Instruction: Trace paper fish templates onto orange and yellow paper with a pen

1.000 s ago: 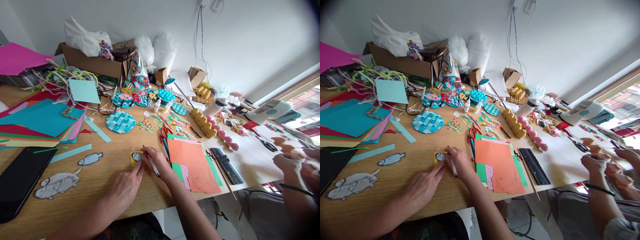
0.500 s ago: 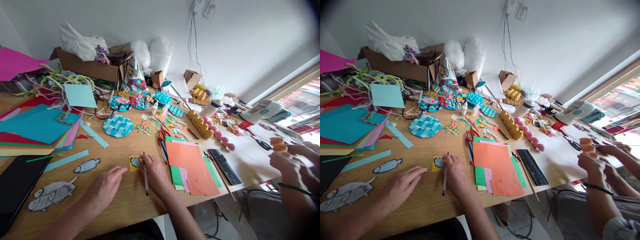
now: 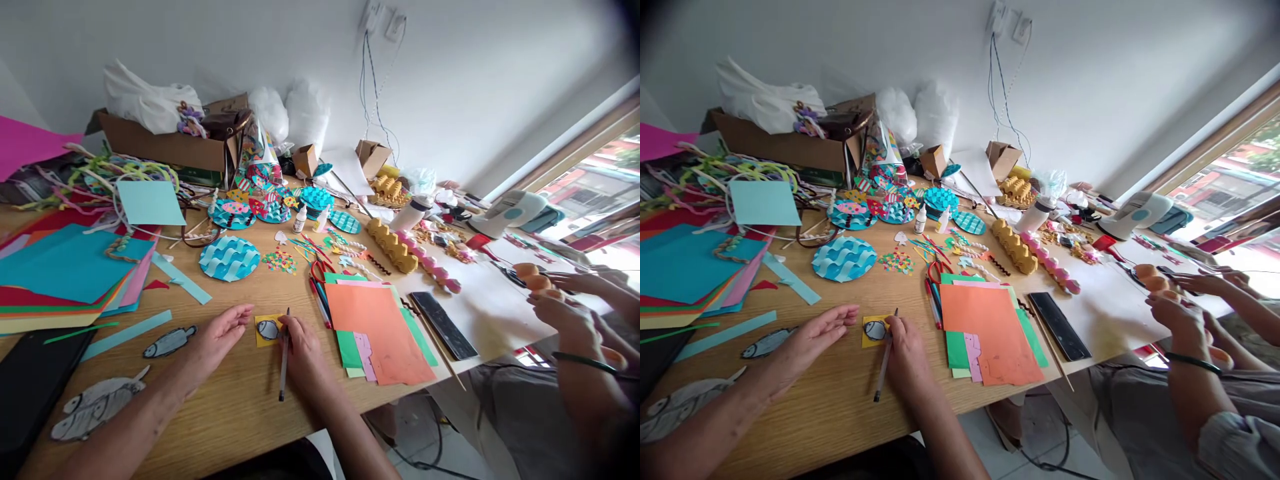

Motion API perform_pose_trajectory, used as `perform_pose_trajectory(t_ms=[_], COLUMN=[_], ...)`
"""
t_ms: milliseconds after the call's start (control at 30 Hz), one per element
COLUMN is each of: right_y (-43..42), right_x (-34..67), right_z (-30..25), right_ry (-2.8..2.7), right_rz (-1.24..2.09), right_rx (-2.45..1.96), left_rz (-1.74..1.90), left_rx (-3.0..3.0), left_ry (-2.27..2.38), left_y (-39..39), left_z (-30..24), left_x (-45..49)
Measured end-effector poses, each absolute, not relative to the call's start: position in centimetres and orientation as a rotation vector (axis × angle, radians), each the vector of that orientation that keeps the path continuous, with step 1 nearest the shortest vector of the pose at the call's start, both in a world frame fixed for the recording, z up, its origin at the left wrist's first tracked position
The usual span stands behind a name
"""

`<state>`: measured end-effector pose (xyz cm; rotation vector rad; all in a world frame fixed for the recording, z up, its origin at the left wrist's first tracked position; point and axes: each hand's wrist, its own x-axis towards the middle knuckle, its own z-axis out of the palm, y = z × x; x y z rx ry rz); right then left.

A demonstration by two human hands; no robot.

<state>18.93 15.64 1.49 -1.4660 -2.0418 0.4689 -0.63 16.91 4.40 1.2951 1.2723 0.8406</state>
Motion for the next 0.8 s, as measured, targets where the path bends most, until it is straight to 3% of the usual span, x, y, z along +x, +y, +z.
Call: perform_pose_trajectory(t_ms=[200,533,800], right_y=[15.6,15.3,15.5], right_x=[19.0,18.9,18.7], right_z=[0.8,0.7,1.0], right_ry=[-1.961,-1.874,-1.853], right_rz=[0.447,0.478,0.513], right_rx=[-1.434,-1.422,-1.444], left_rz=[0.725,0.642,0.709], left_rx=[1.451,1.58,1.553], left_ry=[1.279,1.37,1.297], left_y=[18.4,19.0,19.3], left_z=[2.4,3.8,2.6], left_x=[0.0,1.4,1.7])
